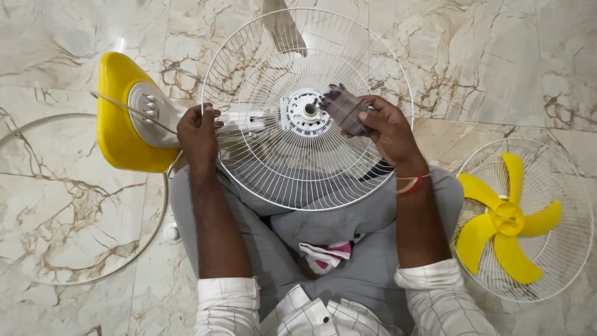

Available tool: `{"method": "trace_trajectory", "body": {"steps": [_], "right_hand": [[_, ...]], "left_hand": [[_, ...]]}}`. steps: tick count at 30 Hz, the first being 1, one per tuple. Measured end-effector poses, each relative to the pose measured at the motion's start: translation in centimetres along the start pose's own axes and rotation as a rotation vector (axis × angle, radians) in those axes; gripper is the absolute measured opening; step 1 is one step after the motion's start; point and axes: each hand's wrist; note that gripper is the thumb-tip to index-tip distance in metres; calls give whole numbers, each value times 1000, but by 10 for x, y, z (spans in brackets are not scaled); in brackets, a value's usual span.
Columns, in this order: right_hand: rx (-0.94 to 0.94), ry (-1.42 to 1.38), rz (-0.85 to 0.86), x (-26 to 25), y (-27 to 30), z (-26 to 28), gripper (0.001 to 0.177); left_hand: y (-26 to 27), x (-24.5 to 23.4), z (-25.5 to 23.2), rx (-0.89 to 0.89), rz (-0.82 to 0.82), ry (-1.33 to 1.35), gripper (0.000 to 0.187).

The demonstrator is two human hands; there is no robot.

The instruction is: The person sits on the floor and assembles a yellow pedestal fan. They attach the front wire cage to the motor housing, secure the central hub, and then mount the yellow fan blades onto the hub.

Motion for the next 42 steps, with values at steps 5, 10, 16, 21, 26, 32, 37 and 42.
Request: {"method": "trace_trajectory", "body": {"steps": [5, 10, 16, 21, 26, 32, 37, 42], "right_hand": [[-82, 756, -399, 13, -8, 1, 19], [-330, 1258, -37, 37, -17, -11, 31], [-74, 1453, -142, -12, -1, -11, 23], [36, 1409, -202, -17, 11, -7, 21], [-392, 1364, 164, 32, -2, -8, 36], [-115, 1258, 41, 26, -6, -10, 26], [388, 1360, -97, -5, 7, 6, 19], [90, 1477, -25, 10, 12, -1, 21]], "left_hand": [[0, -2, 6, 146, 3, 4, 22], [5, 1, 5, 90, -29, -36, 23], [4, 1, 6, 120, -18, -28, 23], [33, 8, -30, 505, -224, -835, 42], [49, 54, -52, 521, 81, -835, 43], [77, 122, -21, 408, 563, -894, 85], [72, 117, -13, 280, 666, -1070, 106], [72, 119, -11, 305, 643, -1078, 106]]}}
Point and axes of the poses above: each hand's wrist, its own y-axis away from the middle knuckle, its own x-axis out of the palm, z = x × y, and after that the axes turned 10 degrees about z, right-handed
